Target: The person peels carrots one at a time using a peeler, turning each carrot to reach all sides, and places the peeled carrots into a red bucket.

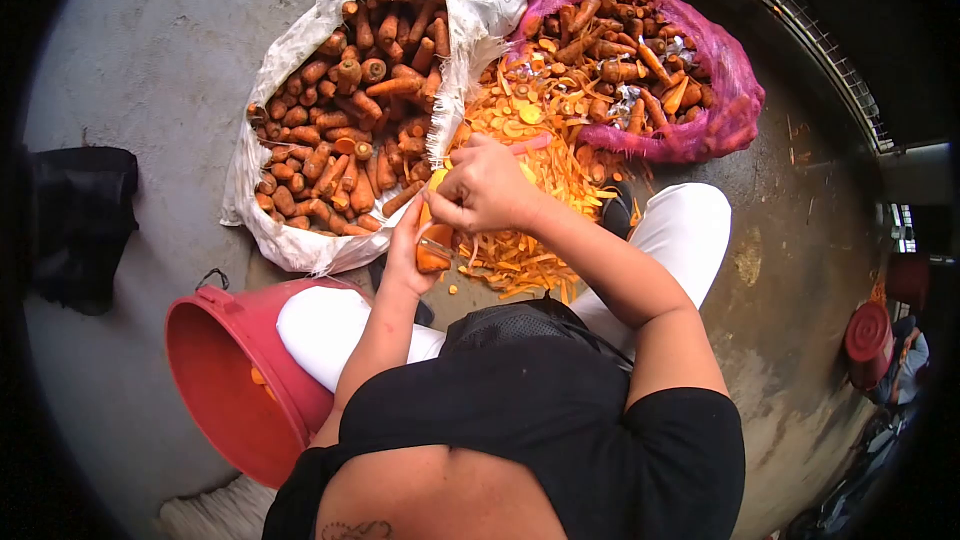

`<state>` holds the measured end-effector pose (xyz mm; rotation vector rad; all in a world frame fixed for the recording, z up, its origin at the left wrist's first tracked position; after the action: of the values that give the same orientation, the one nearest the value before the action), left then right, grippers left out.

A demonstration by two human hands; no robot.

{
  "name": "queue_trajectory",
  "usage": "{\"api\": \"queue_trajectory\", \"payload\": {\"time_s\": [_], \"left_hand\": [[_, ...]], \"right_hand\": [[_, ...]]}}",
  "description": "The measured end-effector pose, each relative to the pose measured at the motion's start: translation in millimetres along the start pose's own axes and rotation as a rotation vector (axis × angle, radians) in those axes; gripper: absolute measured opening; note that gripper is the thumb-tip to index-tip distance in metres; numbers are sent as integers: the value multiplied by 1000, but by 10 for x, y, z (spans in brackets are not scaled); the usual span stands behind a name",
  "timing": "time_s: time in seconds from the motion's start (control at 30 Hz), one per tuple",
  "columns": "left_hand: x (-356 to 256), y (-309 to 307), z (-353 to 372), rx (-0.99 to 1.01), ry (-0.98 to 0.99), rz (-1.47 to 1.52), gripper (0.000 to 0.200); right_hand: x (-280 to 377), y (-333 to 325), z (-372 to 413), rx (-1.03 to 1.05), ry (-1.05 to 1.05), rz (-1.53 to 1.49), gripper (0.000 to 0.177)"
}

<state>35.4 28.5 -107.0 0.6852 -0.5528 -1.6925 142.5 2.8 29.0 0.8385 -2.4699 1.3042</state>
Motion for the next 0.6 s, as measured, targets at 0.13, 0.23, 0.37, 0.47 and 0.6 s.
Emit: {"api": "queue_trajectory", "payload": {"time_s": [0.13, 0.23, 0.37, 0.47, 0.6], "left_hand": [[13, 82, 97, 10, 30, 10, 37], [5, 108, 242, 43, 32, -209, 38], [88, 185, 409, 50, 32, -296, 42], [103, 347, 573, 176, 79, -399, 45], [12, 353, 565, 188, 177, -421, 39]], "right_hand": [[113, 66, 21, 0, -80, 53, 36], [104, -46, 16, -58, -58, 95, 36], [-363, -158, 138, -47, 159, 213, 31], [-1188, -404, 440, 55, 521, 485, 37], [-2117, -165, 1385, 448, 1104, 462, 50]]}}
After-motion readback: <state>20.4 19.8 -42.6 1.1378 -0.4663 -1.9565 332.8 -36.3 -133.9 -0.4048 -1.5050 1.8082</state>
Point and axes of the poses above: each hand's wrist, its own z-axis away from the middle knuckle, its own y-axis out of the palm, x = y × z, the point moved 8 cm from there along -z, towards the middle knuckle, and after that the axes turned 12 degrees about -y, right-handed, at the moved point
